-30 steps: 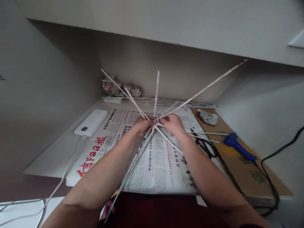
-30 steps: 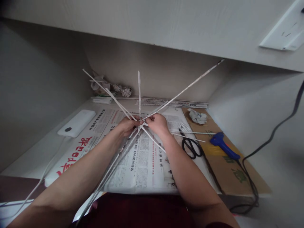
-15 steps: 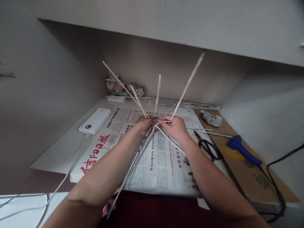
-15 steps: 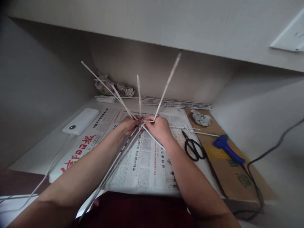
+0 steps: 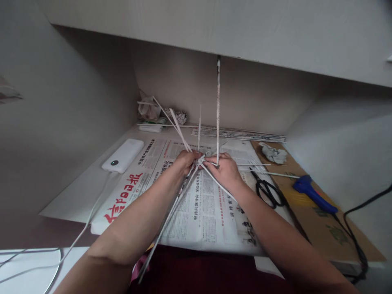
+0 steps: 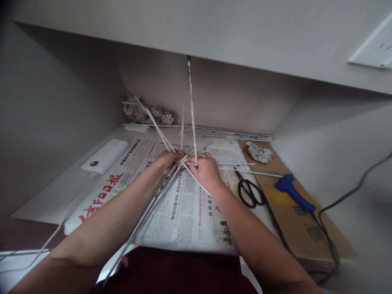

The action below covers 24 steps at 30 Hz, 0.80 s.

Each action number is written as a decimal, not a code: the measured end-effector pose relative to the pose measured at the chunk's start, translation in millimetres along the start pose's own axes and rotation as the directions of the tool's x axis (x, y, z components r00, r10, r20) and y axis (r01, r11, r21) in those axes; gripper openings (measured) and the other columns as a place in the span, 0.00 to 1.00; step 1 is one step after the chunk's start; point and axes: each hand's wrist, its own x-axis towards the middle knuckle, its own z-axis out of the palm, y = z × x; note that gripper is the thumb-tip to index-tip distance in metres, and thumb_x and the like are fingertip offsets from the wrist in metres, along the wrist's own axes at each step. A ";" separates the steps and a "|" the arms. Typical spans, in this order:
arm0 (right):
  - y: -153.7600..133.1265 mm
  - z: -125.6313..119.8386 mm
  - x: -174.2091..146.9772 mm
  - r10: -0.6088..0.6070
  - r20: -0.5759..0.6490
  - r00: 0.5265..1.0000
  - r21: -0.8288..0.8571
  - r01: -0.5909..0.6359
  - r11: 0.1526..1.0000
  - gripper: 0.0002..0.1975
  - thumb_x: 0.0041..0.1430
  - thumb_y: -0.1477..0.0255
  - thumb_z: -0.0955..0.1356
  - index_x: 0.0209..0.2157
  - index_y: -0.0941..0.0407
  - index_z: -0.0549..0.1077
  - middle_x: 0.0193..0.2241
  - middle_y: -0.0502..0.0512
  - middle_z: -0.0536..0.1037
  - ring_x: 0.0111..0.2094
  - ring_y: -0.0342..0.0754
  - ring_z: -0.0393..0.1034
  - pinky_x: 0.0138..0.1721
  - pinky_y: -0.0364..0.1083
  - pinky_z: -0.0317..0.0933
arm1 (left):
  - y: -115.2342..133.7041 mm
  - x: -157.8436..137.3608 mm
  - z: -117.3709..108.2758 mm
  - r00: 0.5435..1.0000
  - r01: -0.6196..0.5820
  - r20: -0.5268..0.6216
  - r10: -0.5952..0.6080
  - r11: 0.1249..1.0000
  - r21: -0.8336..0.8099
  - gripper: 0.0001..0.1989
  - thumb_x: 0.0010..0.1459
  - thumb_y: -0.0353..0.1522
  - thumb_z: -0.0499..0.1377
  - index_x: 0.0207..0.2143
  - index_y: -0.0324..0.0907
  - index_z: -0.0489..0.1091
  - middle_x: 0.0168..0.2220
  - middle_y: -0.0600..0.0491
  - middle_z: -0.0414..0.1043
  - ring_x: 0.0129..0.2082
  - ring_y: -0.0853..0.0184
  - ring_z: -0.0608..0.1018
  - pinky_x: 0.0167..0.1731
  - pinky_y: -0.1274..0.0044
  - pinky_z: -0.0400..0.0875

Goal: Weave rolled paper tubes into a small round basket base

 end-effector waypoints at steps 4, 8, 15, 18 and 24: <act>3.4 4.4 -1.1 -0.021 0.005 1.000 0.006 0.021 1.000 0.11 0.63 0.66 0.68 0.42 0.50 0.82 0.38 0.56 0.82 0.42 0.53 0.72 0.48 0.51 0.62 | 0.6 -0.9 0.7 1.000 -0.014 -0.022 0.015 1.000 0.024 0.06 0.48 0.20 0.65 0.25 0.35 0.71 0.18 0.52 0.71 0.15 0.68 0.73 0.16 0.77 0.73; 5.8 6.2 -2.3 -0.036 0.004 0.999 0.042 0.036 0.998 0.10 0.63 0.68 0.68 0.40 0.50 0.82 0.37 0.56 0.82 0.41 0.52 0.72 0.48 0.51 0.62 | -2.7 0.2 -1.6 0.997 -0.063 0.044 0.061 0.998 0.027 0.09 0.43 0.19 0.68 0.25 0.34 0.72 0.21 0.50 0.74 0.18 0.67 0.76 0.19 0.76 0.75; 6.2 11.7 -3.7 0.301 -0.119 0.946 0.515 -0.200 0.833 0.12 0.56 0.61 0.71 0.30 0.55 0.79 0.31 0.53 0.80 0.36 0.50 0.72 0.42 0.47 0.63 | -5.6 8.2 -8.7 0.988 -0.155 0.017 0.154 0.984 0.085 0.14 0.38 0.20 0.70 0.30 0.36 0.74 0.21 0.53 0.75 0.19 0.66 0.77 0.23 0.75 0.74; 11.0 9.9 -0.3 0.557 -0.067 0.828 0.680 -0.371 0.632 0.15 0.54 0.58 0.69 0.25 0.55 0.74 0.22 0.48 0.74 0.26 0.45 0.67 0.31 0.44 0.60 | -3.5 13.1 -13.3 0.967 -0.243 -0.059 0.249 0.966 0.090 0.14 0.37 0.22 0.71 0.29 0.37 0.74 0.22 0.53 0.76 0.21 0.67 0.77 0.23 0.77 0.73; 20.0 -1.6 0.7 0.575 -0.162 0.802 0.498 -0.436 0.749 0.11 0.54 0.61 0.68 0.24 0.54 0.73 0.23 0.51 0.75 0.31 0.49 0.69 0.36 0.47 0.62 | 0.4 18.4 -17.7 0.946 -0.296 -0.133 0.297 0.955 0.027 0.12 0.41 0.22 0.70 0.30 0.37 0.74 0.22 0.52 0.76 0.19 0.69 0.75 0.18 0.80 0.68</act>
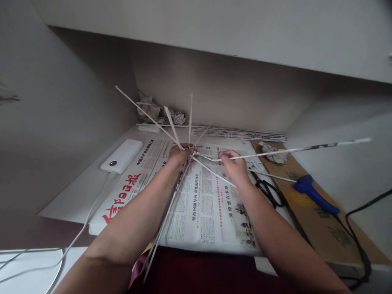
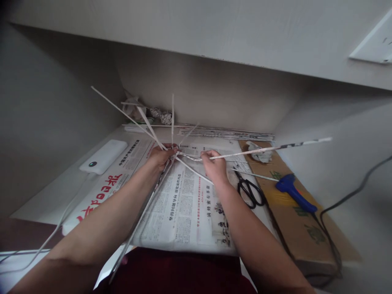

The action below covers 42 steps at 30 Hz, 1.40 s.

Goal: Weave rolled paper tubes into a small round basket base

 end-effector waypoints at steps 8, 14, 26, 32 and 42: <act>-9.2 -12.1 -5.2 -0.141 0.051 0.989 -0.235 0.149 0.960 0.20 0.56 0.54 0.68 0.22 0.55 0.74 0.22 0.55 0.74 0.29 0.51 0.69 0.35 0.48 0.64 | 9.0 -2.0 2.0 0.998 0.058 -0.001 -0.059 0.992 -0.110 0.10 0.47 0.20 0.66 0.31 0.37 0.72 0.23 0.55 0.75 0.18 0.71 0.75 0.18 0.81 0.68; -6.9 -3.7 2.7 0.410 0.293 0.864 0.283 -0.488 0.826 0.13 0.57 0.62 0.70 0.30 0.59 0.77 0.17 0.48 0.70 0.14 0.38 0.58 0.14 0.39 0.47 | 12.0 -6.1 4.0 0.990 0.118 0.094 -0.104 0.981 -0.154 0.13 0.44 0.19 0.68 0.31 0.37 0.71 0.22 0.55 0.74 0.20 0.71 0.76 0.19 0.82 0.70; -6.9 3.2 -0.3 0.374 0.569 0.733 0.552 -0.677 0.486 0.03 0.53 0.76 0.72 0.29 0.59 0.75 0.21 0.49 0.75 0.21 0.38 0.68 0.19 0.35 0.58 | 7.1 -19.2 10.9 0.931 0.243 0.308 -0.197 0.962 -0.120 0.15 0.39 0.16 0.68 0.30 0.36 0.72 0.23 0.52 0.76 0.20 0.69 0.77 0.22 0.79 0.73; -6.4 5.7 1.5 0.471 0.544 0.694 0.546 -0.720 0.429 0.05 0.56 0.77 0.71 0.27 0.58 0.73 0.20 0.49 0.74 0.20 0.38 0.66 0.18 0.35 0.58 | 2.4 -18.2 10.4 0.923 0.199 0.359 -0.138 0.970 -0.141 0.17 0.38 0.17 0.70 0.30 0.36 0.71 0.25 0.52 0.77 0.23 0.68 0.78 0.24 0.79 0.73; -3.6 6.8 -4.2 0.304 0.586 0.751 0.566 -0.648 0.509 0.05 0.50 0.77 0.75 0.29 0.61 0.76 0.24 0.51 0.77 0.23 0.38 0.70 0.21 0.35 0.62 | -4.3 -15.7 9.6 0.912 0.221 0.374 -0.165 0.969 -0.111 0.17 0.38 0.19 0.70 0.32 0.36 0.70 0.25 0.51 0.76 0.23 0.65 0.79 0.25 0.75 0.74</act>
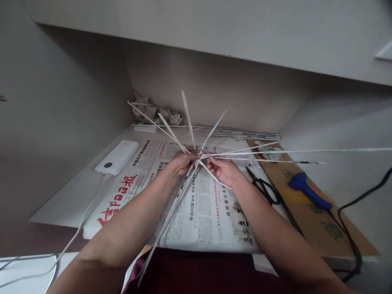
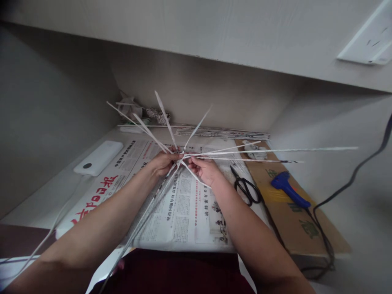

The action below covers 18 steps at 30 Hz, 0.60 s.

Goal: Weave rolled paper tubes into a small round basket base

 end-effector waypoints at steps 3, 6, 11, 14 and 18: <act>1.6 0.9 1.0 -0.011 -0.048 0.999 -0.048 0.009 0.999 0.07 0.50 0.74 0.76 0.26 0.61 0.75 0.22 0.51 0.76 0.21 0.38 0.68 0.18 0.35 0.58 | -1.2 -1.3 2.2 1.000 0.009 0.016 -0.009 1.000 -0.015 0.18 0.38 0.18 0.70 0.32 0.37 0.69 0.26 0.50 0.77 0.23 0.65 0.79 0.26 0.75 0.75; 0.5 3.9 1.6 0.038 -0.120 0.992 -0.027 -0.041 0.999 0.06 0.54 0.74 0.74 0.27 0.60 0.75 0.20 0.51 0.75 0.19 0.38 0.66 0.15 0.35 0.54 | -2.8 -2.2 5.1 1.000 0.008 0.004 -0.008 0.999 -0.033 0.19 0.38 0.18 0.69 0.32 0.38 0.67 0.26 0.51 0.77 0.24 0.65 0.79 0.27 0.75 0.75; -0.6 12.5 -2.1 0.086 -0.176 0.981 0.021 -0.083 0.996 0.07 0.58 0.72 0.70 0.27 0.60 0.75 0.19 0.51 0.75 0.17 0.38 0.65 0.14 0.36 0.53 | -5.3 0.2 7.4 0.989 -0.067 -0.132 0.060 0.997 -0.046 0.18 0.39 0.18 0.67 0.29 0.40 0.64 0.25 0.53 0.76 0.22 0.66 0.78 0.24 0.77 0.73; 3.4 14.0 -3.6 -0.043 -0.175 0.984 -0.021 0.040 0.999 0.06 0.53 0.71 0.73 0.29 0.59 0.75 0.21 0.51 0.76 0.19 0.39 0.67 0.17 0.37 0.56 | -5.5 2.8 6.7 0.976 -0.104 -0.190 0.102 0.995 -0.003 0.16 0.39 0.18 0.67 0.28 0.39 0.64 0.23 0.54 0.74 0.19 0.68 0.76 0.19 0.80 0.69; 12.4 5.8 1.1 -0.311 -0.085 0.947 -0.344 0.265 0.901 0.10 0.48 0.68 0.74 0.33 0.58 0.77 0.25 0.51 0.77 0.23 0.42 0.69 0.25 0.41 0.62 | -4.4 3.5 6.6 0.973 -0.074 -0.219 0.075 0.997 0.015 0.17 0.38 0.18 0.67 0.27 0.40 0.64 0.22 0.56 0.73 0.18 0.69 0.75 0.18 0.80 0.68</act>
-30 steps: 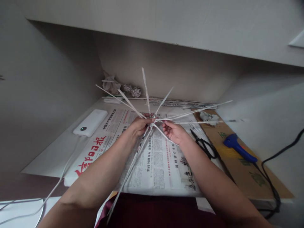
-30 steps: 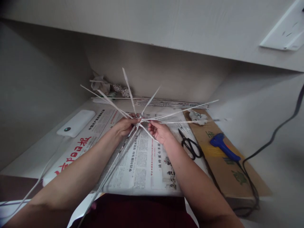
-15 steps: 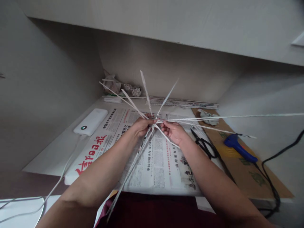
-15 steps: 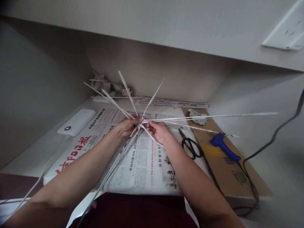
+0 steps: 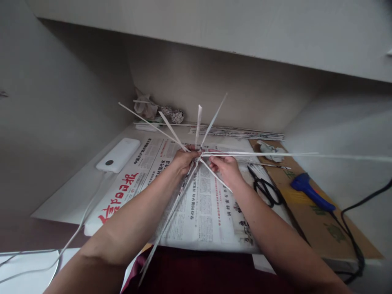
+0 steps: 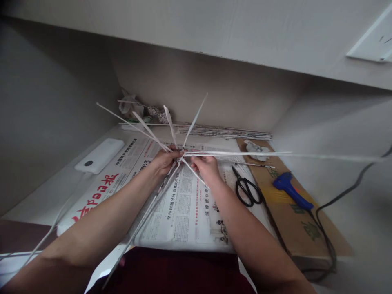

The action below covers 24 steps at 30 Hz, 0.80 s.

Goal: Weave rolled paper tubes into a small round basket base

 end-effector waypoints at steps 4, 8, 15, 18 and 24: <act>3.5 -6.7 4.1 -0.379 0.070 0.923 -0.558 0.351 0.752 0.11 0.53 0.70 0.70 0.39 0.56 0.80 0.34 0.56 0.80 0.35 0.50 0.72 0.40 0.49 0.66 | 2.1 -3.0 1.0 0.996 0.080 0.045 -0.079 0.997 -0.006 0.15 0.42 0.16 0.64 0.29 0.39 0.65 0.22 0.54 0.74 0.18 0.67 0.76 0.21 0.77 0.73; -9.2 -5.9 3.4 -0.598 0.239 0.765 -0.792 0.510 0.336 0.08 0.57 0.68 0.69 0.36 0.55 0.80 0.40 0.60 0.80 0.48 0.57 0.69 0.52 0.54 0.60 | 4.4 -5.3 1.6 0.978 0.147 0.155 -0.138 0.988 -0.048 0.11 0.46 0.16 0.64 0.30 0.36 0.69 0.23 0.52 0.75 0.19 0.68 0.77 0.22 0.77 0.75; -21.8 6.3 -0.7 -0.435 0.211 0.875 -0.828 0.397 0.396 0.09 0.61 0.65 0.66 0.38 0.52 0.77 0.33 0.53 0.82 0.34 0.50 0.74 0.36 0.45 0.63 | 8.1 -6.9 3.6 0.982 0.157 0.122 -0.142 0.979 -0.132 0.09 0.50 0.16 0.62 0.29 0.35 0.72 0.22 0.52 0.74 0.19 0.69 0.77 0.20 0.80 0.72; -22.8 7.0 2.2 -0.379 0.193 0.905 -0.827 0.357 0.433 0.08 0.58 0.64 0.68 0.30 0.53 0.77 0.29 0.52 0.81 0.32 0.50 0.74 0.33 0.44 0.62 | 7.1 -6.2 3.5 0.981 0.180 0.091 -0.169 0.975 -0.130 0.09 0.50 0.16 0.62 0.30 0.35 0.72 0.22 0.52 0.75 0.19 0.69 0.77 0.22 0.80 0.73; -18.7 7.9 4.1 -0.330 0.204 0.922 -0.770 0.359 0.528 0.06 0.56 0.66 0.69 0.31 0.52 0.78 0.30 0.52 0.82 0.33 0.49 0.75 0.34 0.44 0.63 | 0.4 -0.9 0.6 0.985 0.156 0.089 -0.145 0.978 -0.139 0.08 0.49 0.16 0.64 0.30 0.35 0.74 0.22 0.52 0.75 0.20 0.68 0.78 0.25 0.78 0.75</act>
